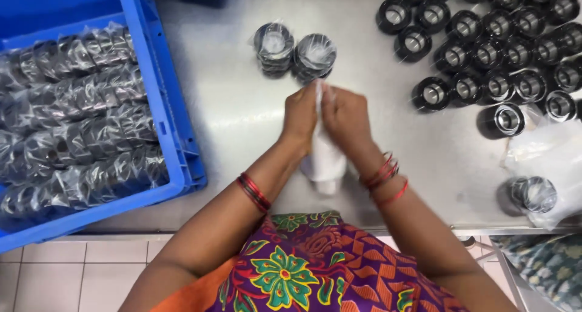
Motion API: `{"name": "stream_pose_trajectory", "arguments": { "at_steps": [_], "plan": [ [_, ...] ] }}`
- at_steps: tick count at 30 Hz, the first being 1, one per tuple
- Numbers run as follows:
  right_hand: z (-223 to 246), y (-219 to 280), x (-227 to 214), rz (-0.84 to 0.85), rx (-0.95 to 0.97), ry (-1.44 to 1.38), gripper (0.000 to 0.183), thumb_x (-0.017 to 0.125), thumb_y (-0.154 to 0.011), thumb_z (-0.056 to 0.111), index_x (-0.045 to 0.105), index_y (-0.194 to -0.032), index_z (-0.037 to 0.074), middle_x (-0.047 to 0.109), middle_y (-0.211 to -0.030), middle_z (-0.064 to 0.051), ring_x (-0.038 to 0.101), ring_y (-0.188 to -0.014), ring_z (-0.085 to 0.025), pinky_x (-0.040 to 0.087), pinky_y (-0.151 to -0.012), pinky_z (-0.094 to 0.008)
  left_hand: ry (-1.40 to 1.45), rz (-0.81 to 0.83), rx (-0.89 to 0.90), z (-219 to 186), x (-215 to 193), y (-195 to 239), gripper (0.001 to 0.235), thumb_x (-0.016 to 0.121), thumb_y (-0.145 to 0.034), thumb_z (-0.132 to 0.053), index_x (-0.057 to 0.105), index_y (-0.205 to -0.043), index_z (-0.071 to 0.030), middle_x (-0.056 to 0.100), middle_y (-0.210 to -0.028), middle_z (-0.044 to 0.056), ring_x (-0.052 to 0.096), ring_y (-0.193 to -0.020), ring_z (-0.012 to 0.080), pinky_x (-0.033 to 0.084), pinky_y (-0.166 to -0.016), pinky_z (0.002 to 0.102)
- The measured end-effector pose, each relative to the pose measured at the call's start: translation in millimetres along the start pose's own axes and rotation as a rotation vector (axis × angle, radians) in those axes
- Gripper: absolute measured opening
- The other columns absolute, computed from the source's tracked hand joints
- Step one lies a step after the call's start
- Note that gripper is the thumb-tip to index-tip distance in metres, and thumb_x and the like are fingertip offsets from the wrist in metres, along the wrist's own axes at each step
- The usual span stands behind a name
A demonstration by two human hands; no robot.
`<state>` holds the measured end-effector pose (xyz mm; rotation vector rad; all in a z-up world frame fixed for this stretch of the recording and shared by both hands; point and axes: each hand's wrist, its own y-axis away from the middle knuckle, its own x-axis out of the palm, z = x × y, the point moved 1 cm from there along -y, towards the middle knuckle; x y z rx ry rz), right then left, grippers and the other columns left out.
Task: Wrapping black circular metal components in plastic bags and arranging them in a blue plastic crate.
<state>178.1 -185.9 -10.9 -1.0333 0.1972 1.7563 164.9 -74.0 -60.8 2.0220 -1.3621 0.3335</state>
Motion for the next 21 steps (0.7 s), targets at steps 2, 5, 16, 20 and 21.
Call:
{"name": "stream_pose_trajectory", "arguments": {
  "at_steps": [2,5,16,20,21],
  "plan": [
    [8.1,1.5,-2.2,-0.022,-0.105,0.026,0.028,0.055,-0.106,0.024,0.068,-0.093,0.003,0.067,-0.084,-0.02,0.064,-0.073,-0.039,0.053,-0.068,-0.047,0.068,0.022,-0.022,9.8,-10.3,-11.5,0.03,0.066,-0.102,-0.034,0.067,-0.096,-0.005,0.058,-0.08,-0.003,0.048,-0.068,0.0087,0.04,-0.058,0.028],
    [18.7,5.9,-8.8,-0.013,-0.107,0.009,0.028,0.057,-0.104,0.025,0.068,-0.09,0.003,0.066,-0.081,-0.02,0.064,-0.069,-0.04,0.053,-0.065,-0.047,0.073,-0.004,-0.059,8.9,-1.1,2.4,0.029,0.066,-0.1,-0.036,0.067,-0.094,-0.007,0.062,-0.082,-0.003,0.053,-0.073,0.0091,0.045,-0.064,0.027],
    [27.9,17.9,-16.7,-0.149,-0.016,-0.067,0.036,0.051,-0.111,0.021,0.062,-0.084,0.0,0.058,-0.07,-0.02,0.057,-0.059,-0.037,0.045,-0.058,-0.043,-0.16,0.025,0.022,-11.5,3.4,5.7,0.035,0.058,-0.1,-0.036,0.073,-0.09,-0.006,0.071,-0.081,-0.003,0.06,-0.076,0.0082,0.051,-0.072,0.029],
    [31.2,58.0,-23.9,-0.112,0.116,-0.294,0.03,0.052,-0.111,0.023,0.059,-0.092,0.001,0.054,-0.077,-0.016,0.051,-0.065,-0.028,0.045,-0.062,-0.035,-1.155,0.183,0.365,-57.4,-4.4,8.9,0.057,0.059,-0.106,-0.046,0.065,-0.073,-0.001,0.059,-0.069,0.017,0.056,-0.063,0.026,0.047,-0.062,0.044],
    [26.7,65.0,-27.2,-0.061,0.172,-0.441,0.026,0.053,-0.11,0.024,0.058,-0.097,0.002,0.053,-0.081,-0.013,0.05,-0.068,-0.025,0.045,-0.064,-0.031,-1.421,0.259,0.343,-78.5,-0.6,21.2,0.058,0.058,-0.104,-0.049,0.069,-0.071,-0.003,0.067,-0.072,0.02,0.064,-0.066,0.0339,0.048,-0.064,0.045]
  ]
}}
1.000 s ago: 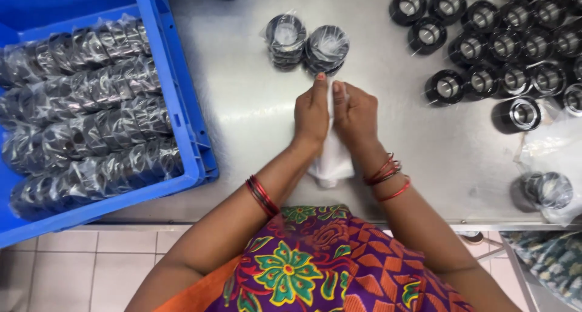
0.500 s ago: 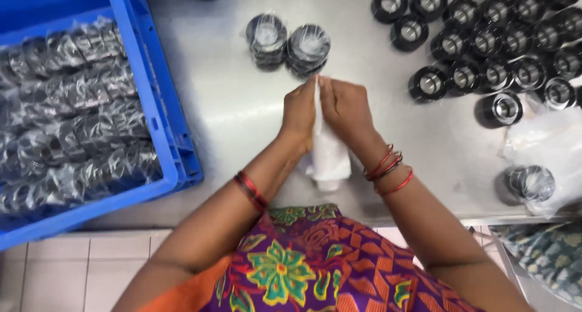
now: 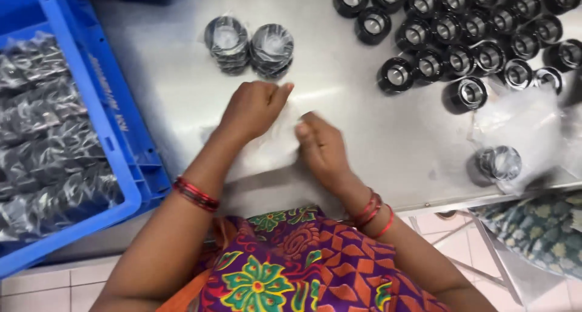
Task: Wrapping black circular metal components in plastic bags and arranging them in a blue plastic crate.
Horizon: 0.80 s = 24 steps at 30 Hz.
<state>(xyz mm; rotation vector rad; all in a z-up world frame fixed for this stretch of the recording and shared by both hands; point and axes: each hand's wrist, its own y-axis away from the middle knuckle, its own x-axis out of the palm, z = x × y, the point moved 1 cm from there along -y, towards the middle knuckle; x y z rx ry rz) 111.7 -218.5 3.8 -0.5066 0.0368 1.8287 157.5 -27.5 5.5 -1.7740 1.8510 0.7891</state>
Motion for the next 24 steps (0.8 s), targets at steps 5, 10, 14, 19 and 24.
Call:
{"name": "stream_pose_trajectory", "arguments": {
  "at_steps": [5,10,14,19,24],
  "plan": [
    [-24.4,-39.1,-103.2,-0.144,-0.062,0.522,0.041,0.078,-0.091,0.032,0.06,-0.12,0.007,0.054,-0.112,-0.011,0.049,-0.103,-0.029,0.044,-0.087,-0.043,-0.411,-0.046,0.3,2.5,32.2,18.3,0.046,0.06,-0.097,-0.051,0.075,-0.078,-0.011,0.072,-0.08,0.013,0.068,-0.074,0.0356,0.05,-0.068,0.048],
    [-48.2,-69.4,-178.3,0.042,0.104,1.076,0.102,0.094,-0.058,0.058,0.06,-0.144,0.015,0.024,-0.165,-0.023,0.006,-0.153,-0.05,0.015,-0.106,-0.085,-0.458,-0.667,0.588,-35.0,-6.2,60.2,0.044,0.063,-0.087,-0.054,0.069,-0.083,-0.011,0.069,-0.103,0.008,0.069,-0.098,0.0282,0.05,-0.086,0.048],
    [-61.8,-81.2,-191.3,0.186,0.133,1.076,0.103,0.094,-0.056,0.058,0.063,-0.143,0.012,0.017,-0.173,-0.021,-0.002,-0.159,-0.045,0.006,-0.109,-0.086,-0.264,-0.49,0.498,-17.3,-10.0,97.7,0.026,0.07,-0.093,-0.033,0.073,-0.09,-0.008,0.067,-0.105,0.01,0.061,-0.095,0.0279,0.048,-0.082,0.044],
    [-82.1,-68.7,-181.1,0.14,0.093,1.049,0.089,0.092,-0.068,0.056,0.067,-0.14,0.011,0.024,-0.177,-0.017,0.004,-0.164,-0.041,0.006,-0.113,-0.086,-0.097,-0.1,0.61,-3.9,21.6,115.7,0.011,0.071,-0.09,-0.014,0.071,-0.089,-0.003,0.07,-0.11,0.011,0.064,-0.1,0.0267,0.054,-0.088,0.038],
    [-45.5,-13.2,-151.2,0.092,0.022,1.037,0.081,0.093,-0.063,0.05,0.07,-0.13,0.01,0.036,-0.164,-0.018,0.022,-0.151,-0.047,0.025,-0.106,-0.077,-0.224,0.061,0.526,-41.6,55.5,82.1,0.017,0.077,-0.084,-0.017,0.071,-0.079,-0.002,0.067,-0.097,0.011,0.065,-0.098,0.0315,0.055,-0.084,0.043]
  ]
}}
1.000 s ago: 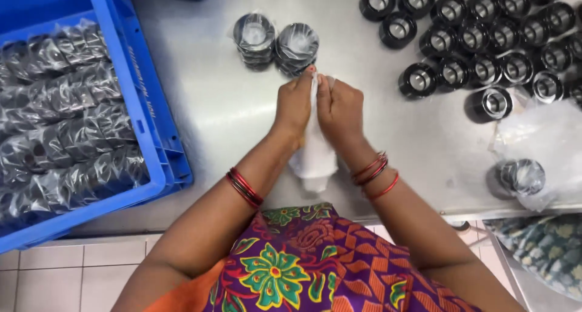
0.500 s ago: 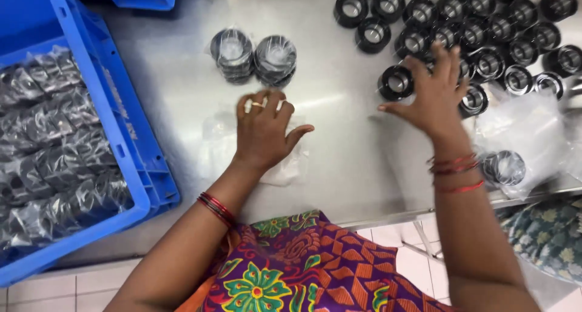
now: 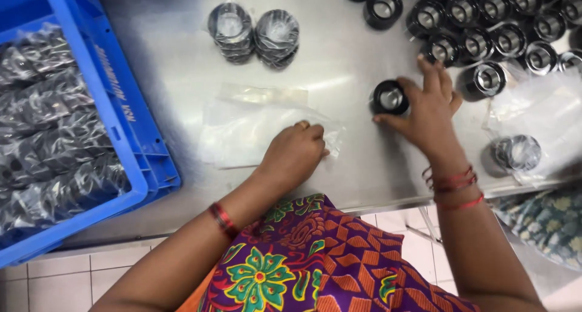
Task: Wrapping black circular metal components in plastic bags and arranging them in a blue plastic crate.
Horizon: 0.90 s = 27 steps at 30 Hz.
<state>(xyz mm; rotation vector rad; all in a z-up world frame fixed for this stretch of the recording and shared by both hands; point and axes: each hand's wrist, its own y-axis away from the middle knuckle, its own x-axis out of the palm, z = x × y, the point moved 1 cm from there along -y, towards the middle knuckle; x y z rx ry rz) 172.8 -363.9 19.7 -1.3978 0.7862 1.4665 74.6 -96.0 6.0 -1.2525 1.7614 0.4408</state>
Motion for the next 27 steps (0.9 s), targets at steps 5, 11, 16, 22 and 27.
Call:
{"name": "stream_pose_trajectory", "arguments": {
  "at_steps": [5,11,16,22,27],
  "plan": [
    [30.4,67.3,-8.3,0.032,0.141,-0.167,0.083,0.091,-0.066,0.042,0.064,-0.137,0.008,0.05,-0.142,-0.015,0.045,-0.128,-0.039,0.039,-0.104,-0.057,0.084,0.11,-0.038,-3.0,-3.2,-32.4,0.018,0.078,-0.073,-0.02,0.071,-0.082,-0.006,0.067,-0.098,0.008,0.064,-0.099,0.0312,0.055,-0.079,0.043],
    [47.2,85.2,-12.6,-0.056,0.072,-0.242,0.08,0.092,-0.067,0.028,0.062,-0.137,0.004,0.059,-0.13,-0.014,0.054,-0.12,-0.035,0.045,-0.103,-0.046,0.133,0.067,-0.163,10.0,13.6,-29.2,0.011,0.075,-0.086,-0.022,0.074,-0.086,-0.011,0.068,-0.101,0.003,0.065,-0.099,0.029,0.055,-0.081,0.042],
    [34.6,69.6,-20.4,-0.049,0.067,-0.399,0.073,0.09,-0.069,0.027,0.061,-0.133,0.006,0.064,-0.128,-0.011,0.059,-0.121,-0.032,0.048,-0.105,-0.042,0.161,0.071,-0.165,7.8,3.4,-28.2,0.007,0.07,-0.089,-0.015,0.077,-0.089,-0.013,0.071,-0.102,0.001,0.066,-0.101,0.0276,0.055,-0.082,0.042],
    [38.0,61.8,-21.8,0.01,0.078,-0.379,0.076,0.091,-0.063,0.022,0.064,-0.132,0.006,0.061,-0.127,-0.016,0.057,-0.119,-0.034,0.049,-0.1,-0.043,0.194,0.056,-0.099,-13.8,-6.2,-41.8,0.025,0.076,-0.078,-0.027,0.074,-0.096,-0.009,0.067,-0.1,0.007,0.065,-0.094,0.0316,0.054,-0.077,0.044],
    [36.0,63.4,-23.4,0.034,0.096,-0.403,0.074,0.09,-0.063,0.02,0.064,-0.131,0.006,0.062,-0.127,-0.013,0.059,-0.12,-0.031,0.049,-0.102,-0.04,0.261,0.029,-0.234,1.5,17.6,-48.7,0.013,0.073,-0.087,-0.026,0.078,-0.086,-0.014,0.072,-0.096,0.003,0.069,-0.088,0.0306,0.055,-0.078,0.045]
  ]
}}
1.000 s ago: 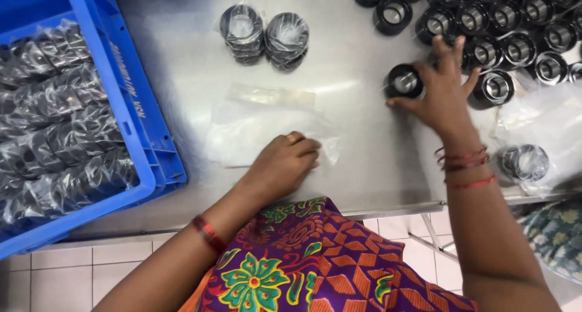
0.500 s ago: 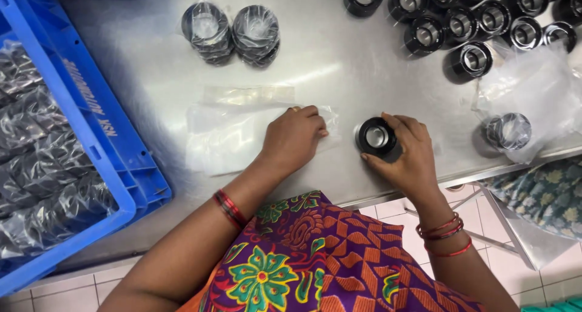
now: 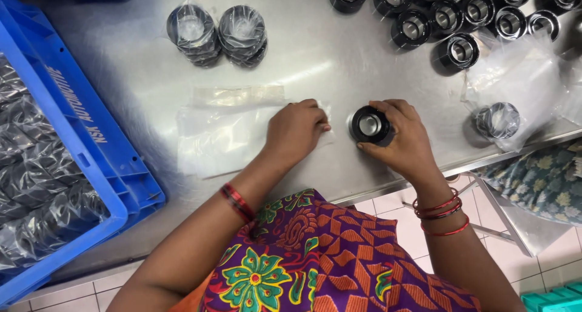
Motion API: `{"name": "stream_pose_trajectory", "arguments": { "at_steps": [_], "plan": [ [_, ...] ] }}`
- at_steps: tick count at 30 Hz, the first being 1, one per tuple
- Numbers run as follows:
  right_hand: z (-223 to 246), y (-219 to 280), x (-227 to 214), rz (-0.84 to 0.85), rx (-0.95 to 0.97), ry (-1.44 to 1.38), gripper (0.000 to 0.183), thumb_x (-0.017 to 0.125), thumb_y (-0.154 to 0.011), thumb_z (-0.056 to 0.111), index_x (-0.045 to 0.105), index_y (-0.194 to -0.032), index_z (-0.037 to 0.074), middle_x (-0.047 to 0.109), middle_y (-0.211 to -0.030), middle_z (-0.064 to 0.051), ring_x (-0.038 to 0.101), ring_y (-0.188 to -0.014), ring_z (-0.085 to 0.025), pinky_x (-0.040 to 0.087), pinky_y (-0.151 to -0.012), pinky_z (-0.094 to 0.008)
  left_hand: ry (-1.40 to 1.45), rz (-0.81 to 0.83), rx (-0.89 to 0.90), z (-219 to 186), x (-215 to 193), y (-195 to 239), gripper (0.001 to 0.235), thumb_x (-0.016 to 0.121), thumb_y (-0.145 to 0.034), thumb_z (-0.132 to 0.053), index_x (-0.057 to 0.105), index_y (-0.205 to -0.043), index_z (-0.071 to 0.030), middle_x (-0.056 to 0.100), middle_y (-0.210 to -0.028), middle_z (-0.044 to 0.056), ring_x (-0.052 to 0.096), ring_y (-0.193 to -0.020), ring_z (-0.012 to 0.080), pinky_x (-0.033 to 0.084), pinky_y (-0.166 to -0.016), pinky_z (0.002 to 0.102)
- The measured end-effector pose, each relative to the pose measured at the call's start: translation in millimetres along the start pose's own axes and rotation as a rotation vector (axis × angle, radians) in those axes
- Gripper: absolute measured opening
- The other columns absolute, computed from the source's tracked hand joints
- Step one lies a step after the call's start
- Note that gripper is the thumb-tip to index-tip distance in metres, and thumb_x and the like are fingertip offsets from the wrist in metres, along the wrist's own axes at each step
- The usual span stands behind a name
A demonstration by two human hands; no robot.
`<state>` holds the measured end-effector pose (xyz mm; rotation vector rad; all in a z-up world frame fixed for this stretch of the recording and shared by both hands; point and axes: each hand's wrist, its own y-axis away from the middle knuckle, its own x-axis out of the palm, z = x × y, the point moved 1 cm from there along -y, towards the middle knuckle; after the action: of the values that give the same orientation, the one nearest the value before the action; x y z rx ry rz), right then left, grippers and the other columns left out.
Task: Wrapping black circular metal components in plastic bags and arranging them in a blue plastic crate.
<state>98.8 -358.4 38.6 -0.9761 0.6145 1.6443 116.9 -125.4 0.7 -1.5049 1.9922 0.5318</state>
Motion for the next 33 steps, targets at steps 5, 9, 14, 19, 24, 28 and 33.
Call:
{"name": "stream_pose_trajectory", "arguments": {
  "at_steps": [5,9,14,19,24,28,33],
  "plan": [
    [-19.8,-13.0,-13.1,0.264,0.2,-0.445,0.079,0.088,-0.064,0.017,0.058,-0.137,0.007,0.063,-0.125,-0.011,0.063,-0.115,-0.021,0.053,-0.095,-0.034,0.248,0.072,-0.066,14.1,-14.3,7.4,0.01,0.078,-0.084,-0.018,0.077,-0.09,-0.01,0.076,-0.098,0.004,0.074,-0.089,0.0233,0.058,-0.081,0.036],
    [-21.4,-34.6,-0.2,0.598,0.313,-0.73,0.079,0.085,-0.072,0.011,0.047,-0.142,0.003,0.069,-0.116,-0.017,0.067,-0.106,-0.021,0.054,-0.092,-0.031,0.703,0.152,-0.163,24.6,-15.0,8.2,0.01,0.08,-0.082,-0.007,0.074,-0.09,-0.004,0.077,-0.114,0.003,0.075,-0.103,0.0198,0.06,-0.09,0.032],
    [-18.7,-41.0,20.1,0.504,0.469,-0.849,0.07,0.081,-0.083,0.013,0.045,-0.141,-0.002,0.069,-0.109,-0.023,0.067,-0.097,-0.028,0.055,-0.082,-0.038,0.836,0.105,0.119,26.2,-24.5,8.4,0.008,0.075,-0.093,-0.006,0.072,-0.099,-0.003,0.077,-0.115,0.009,0.057,-0.138,0.0293,0.048,-0.115,0.042],
    [-1.7,-32.9,36.2,0.555,0.115,-1.15,0.094,0.087,-0.074,0.002,0.038,-0.155,0.003,0.05,-0.126,-0.009,0.056,-0.114,-0.018,0.053,-0.095,-0.036,0.845,-0.011,0.239,-6.6,-64.6,9.4,0.003,0.072,-0.099,-0.009,0.069,-0.099,-0.008,0.077,-0.122,0.008,0.048,-0.15,0.0306,0.041,-0.125,0.046],
    [59.8,-43.3,58.8,-0.064,-0.353,-0.397,0.055,0.083,-0.085,0.013,0.062,-0.136,0.006,0.061,-0.133,-0.011,0.062,-0.122,-0.022,0.054,-0.101,-0.035,0.71,-0.11,0.339,-13.9,-89.5,16.3,0.006,0.075,-0.096,-0.009,0.069,-0.097,-0.008,0.07,-0.134,0.006,0.055,-0.148,0.0298,0.046,-0.125,0.046],
    [39.3,-48.2,78.0,-0.053,-0.086,-0.447,0.04,0.087,-0.081,0.024,0.066,-0.109,0.005,0.07,-0.105,0.003,0.072,-0.094,-0.014,0.057,-0.082,-0.03,0.683,0.054,0.323,-8.0,-84.9,27.7,0.009,0.081,-0.081,-0.007,0.075,-0.088,-0.006,0.054,-0.145,0.011,0.035,-0.149,0.0354,0.041,-0.116,0.046],
    [35.7,-41.4,76.7,0.281,0.219,-1.177,0.028,0.074,-0.094,0.022,0.064,-0.113,0.006,0.067,-0.093,0.001,0.059,-0.074,-0.009,0.048,-0.062,-0.027,0.308,0.101,0.008,13.4,-68.1,27.9,0.012,0.081,-0.082,-0.012,0.076,-0.091,-0.006,0.07,-0.1,0.008,0.07,-0.088,0.0234,0.054,-0.079,0.035]
  ]
}}
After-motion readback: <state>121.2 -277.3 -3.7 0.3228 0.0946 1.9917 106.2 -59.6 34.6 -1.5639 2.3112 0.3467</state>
